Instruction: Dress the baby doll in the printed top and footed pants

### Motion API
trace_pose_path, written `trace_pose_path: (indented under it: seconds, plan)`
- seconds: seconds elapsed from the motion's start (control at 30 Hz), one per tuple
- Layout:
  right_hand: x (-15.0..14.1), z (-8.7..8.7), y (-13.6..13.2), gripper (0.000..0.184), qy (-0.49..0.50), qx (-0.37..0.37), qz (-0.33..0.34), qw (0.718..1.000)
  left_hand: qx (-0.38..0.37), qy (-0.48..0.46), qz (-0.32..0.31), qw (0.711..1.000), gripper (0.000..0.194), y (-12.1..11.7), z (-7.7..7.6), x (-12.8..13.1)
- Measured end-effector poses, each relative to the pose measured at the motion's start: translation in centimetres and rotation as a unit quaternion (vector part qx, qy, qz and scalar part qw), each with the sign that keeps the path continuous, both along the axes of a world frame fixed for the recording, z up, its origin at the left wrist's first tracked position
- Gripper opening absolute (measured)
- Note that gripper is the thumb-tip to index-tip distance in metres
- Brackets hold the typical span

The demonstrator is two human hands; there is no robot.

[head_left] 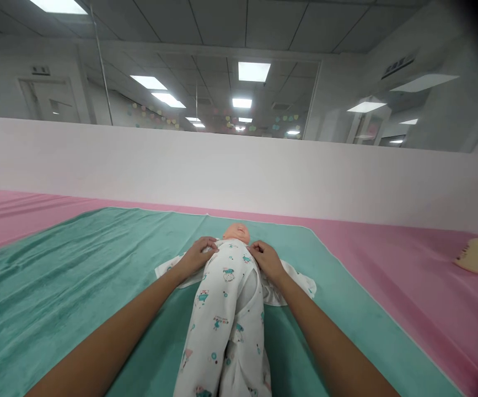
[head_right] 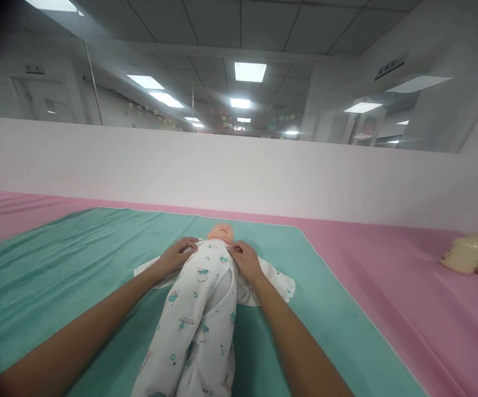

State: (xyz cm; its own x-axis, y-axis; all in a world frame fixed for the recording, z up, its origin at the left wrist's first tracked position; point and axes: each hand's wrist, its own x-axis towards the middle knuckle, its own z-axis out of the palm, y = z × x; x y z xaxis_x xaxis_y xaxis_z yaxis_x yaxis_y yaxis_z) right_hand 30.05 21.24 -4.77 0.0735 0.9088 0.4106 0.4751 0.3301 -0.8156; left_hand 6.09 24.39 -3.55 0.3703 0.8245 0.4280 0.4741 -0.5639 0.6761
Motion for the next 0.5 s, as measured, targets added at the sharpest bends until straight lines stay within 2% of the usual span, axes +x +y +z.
trace_pose_path:
  seconds: [0.07, 0.13, 0.23, 0.33, 0.4, 0.5]
  plan:
    - [0.2, 0.4, 0.7, 0.028, -0.005, -0.016, 0.032, 0.999, -0.044, 0.008, -0.027, 0.999, 0.021, 0.1, 0.0, -0.2]
    - [0.4, 0.6, 1.1, 0.029, 0.0, -0.022, 0.051, 0.998, -0.068, 0.0, -0.022, 0.997, 0.023, 0.0, -0.2, -0.3]
    - [0.7, 0.7, 1.4, 0.032, 0.015, -0.035, 0.087, 0.995, -0.077, -0.036, 0.014, 0.996, 0.028, -0.1, -0.7, -0.1]
    - [0.8, 0.7, 1.4, 0.033, 0.017, -0.061, 0.124, 0.99, -0.076, -0.039, -0.012, 0.996, 0.027, 0.1, -0.6, 0.1]
    - [0.7, 0.7, 1.6, 0.034, 0.026, -0.061, 0.135, 0.989, -0.087, -0.038, -0.04, 0.995, 0.028, 0.2, -0.4, 0.1]
    - [0.6, 0.4, 1.9, 0.035, 0.064, -0.058, 0.116, 0.989, -0.127, -0.089, -0.042, 0.987, 0.031, 0.4, -0.2, 0.1]
